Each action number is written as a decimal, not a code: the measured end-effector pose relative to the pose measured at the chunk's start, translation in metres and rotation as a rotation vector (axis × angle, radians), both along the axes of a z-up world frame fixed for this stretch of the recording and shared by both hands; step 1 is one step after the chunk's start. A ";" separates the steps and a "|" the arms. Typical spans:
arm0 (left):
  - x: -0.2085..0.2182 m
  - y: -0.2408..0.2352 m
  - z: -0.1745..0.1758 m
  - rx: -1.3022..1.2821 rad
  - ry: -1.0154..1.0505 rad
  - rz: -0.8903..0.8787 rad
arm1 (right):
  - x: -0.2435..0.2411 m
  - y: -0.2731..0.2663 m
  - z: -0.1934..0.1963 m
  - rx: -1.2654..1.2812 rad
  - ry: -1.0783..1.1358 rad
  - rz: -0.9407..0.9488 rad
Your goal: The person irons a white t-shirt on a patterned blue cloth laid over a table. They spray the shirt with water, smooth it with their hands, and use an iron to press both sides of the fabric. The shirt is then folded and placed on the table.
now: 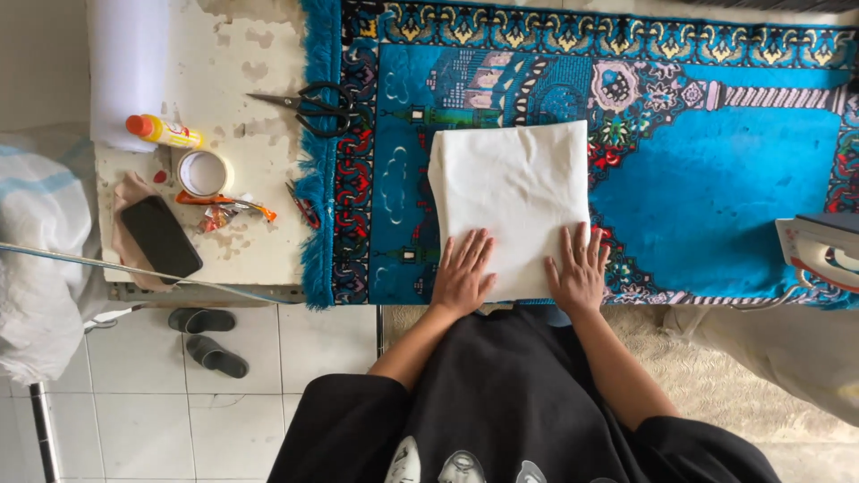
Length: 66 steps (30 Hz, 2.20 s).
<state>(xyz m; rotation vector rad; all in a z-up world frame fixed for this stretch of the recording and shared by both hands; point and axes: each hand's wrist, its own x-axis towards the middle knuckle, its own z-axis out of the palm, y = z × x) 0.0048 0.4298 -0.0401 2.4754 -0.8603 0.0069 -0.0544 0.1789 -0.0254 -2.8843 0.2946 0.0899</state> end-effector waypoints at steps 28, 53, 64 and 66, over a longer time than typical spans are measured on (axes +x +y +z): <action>0.156 -0.038 -0.006 0.133 0.008 0.254 | 0.165 -0.019 0.004 0.007 0.153 -0.065; -0.028 -0.051 -0.022 0.143 0.777 0.964 | 0.069 -0.143 -0.023 0.566 0.320 -0.266; -0.107 -0.188 0.012 -0.455 1.244 0.894 | 0.020 -0.239 0.019 -0.126 -0.401 0.118; -0.114 -0.192 0.022 -0.293 1.171 0.895 | -0.009 -0.241 0.001 -0.064 -0.195 0.321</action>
